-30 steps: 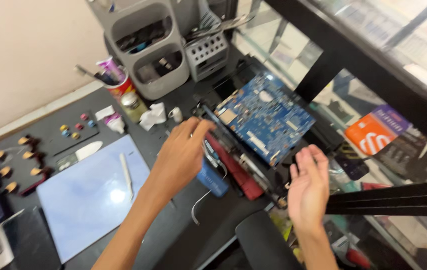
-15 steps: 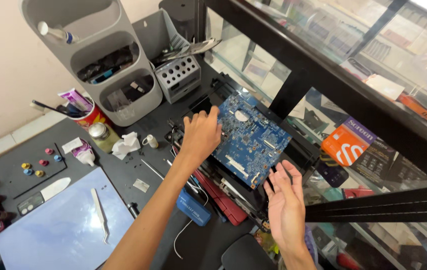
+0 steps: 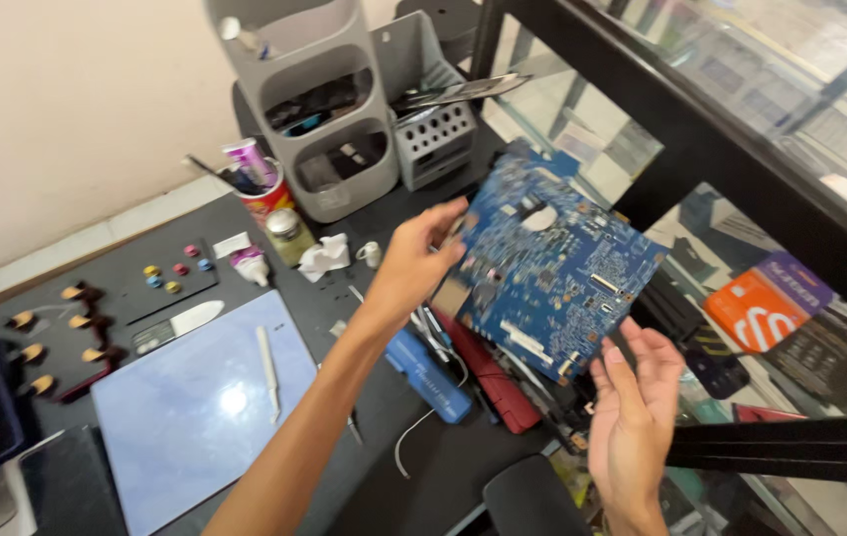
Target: The person applies a liquid from a tube onto a motherboard, uses a heat gun to warm a specific area, and then wipes the board with a white cloth.
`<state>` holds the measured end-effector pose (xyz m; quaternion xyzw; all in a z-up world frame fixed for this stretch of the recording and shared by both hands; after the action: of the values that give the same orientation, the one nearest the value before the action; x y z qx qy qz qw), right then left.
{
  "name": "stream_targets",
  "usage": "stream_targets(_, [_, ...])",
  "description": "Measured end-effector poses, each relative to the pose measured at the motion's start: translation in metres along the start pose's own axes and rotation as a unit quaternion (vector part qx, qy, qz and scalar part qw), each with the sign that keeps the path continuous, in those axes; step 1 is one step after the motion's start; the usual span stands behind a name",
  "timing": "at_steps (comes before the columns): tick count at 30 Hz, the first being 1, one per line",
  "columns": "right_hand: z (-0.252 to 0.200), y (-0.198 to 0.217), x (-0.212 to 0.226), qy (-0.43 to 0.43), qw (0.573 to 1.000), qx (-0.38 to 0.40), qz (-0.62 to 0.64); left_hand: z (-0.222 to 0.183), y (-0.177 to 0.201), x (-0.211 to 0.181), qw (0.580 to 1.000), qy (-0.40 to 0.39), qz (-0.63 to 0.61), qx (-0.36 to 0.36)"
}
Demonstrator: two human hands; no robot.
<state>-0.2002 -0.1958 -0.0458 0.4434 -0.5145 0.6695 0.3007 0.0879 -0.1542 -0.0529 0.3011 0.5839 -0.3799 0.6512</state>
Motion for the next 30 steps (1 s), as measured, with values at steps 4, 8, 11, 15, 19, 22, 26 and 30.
stream_targets(4, [-0.018,-0.022,0.006,0.034,0.994,0.061,-0.082,-0.088,0.054,-0.016,0.996,0.071,-0.045,0.007])
stream_targets(8, [-0.049,-0.057,-0.015,-0.019,0.984,0.157,-0.084,-0.18,0.107,-0.019,0.986,0.13,-0.043,-0.095])
stream_targets(11, [-0.078,-0.087,-0.043,-0.064,0.961,0.247,-0.109,-0.251,0.142,-0.011,0.965,0.18,-0.068,-0.178])
stream_targets(15, [-0.116,-0.121,-0.083,-0.141,0.912,0.364,-0.128,-0.342,0.18,0.014,0.933,0.213,-0.068,-0.281])
stream_targets(19, [-0.147,-0.15,-0.122,-0.232,0.857,0.434,-0.15,-0.404,0.207,0.044,0.904,0.233,-0.005,-0.359])
stream_targets(22, [-0.155,-0.162,-0.144,-0.244,0.833,0.461,-0.188,-0.425,0.215,0.054,0.903,0.211,0.031,-0.374])
stream_targets(26, [-0.154,-0.166,-0.155,-0.224,0.831,0.469,-0.196,-0.433,0.212,0.042,0.888,0.163,0.174,-0.394])
stream_targets(30, [-0.155,-0.151,-0.156,-0.247,0.823,0.461,-0.22,-0.432,0.201,0.028,0.881,0.205,0.184,-0.385])
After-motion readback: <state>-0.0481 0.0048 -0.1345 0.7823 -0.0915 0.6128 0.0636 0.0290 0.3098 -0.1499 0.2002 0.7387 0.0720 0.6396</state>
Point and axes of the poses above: each hand's wrist, its own z-axis towards the middle knuckle, its own y-axis out of the back of the hand, x = y × z, the point moved 6 cm from there along z, towards the middle knuckle, and after that the axes turned 1 degree about y, right-handed, at the moved point
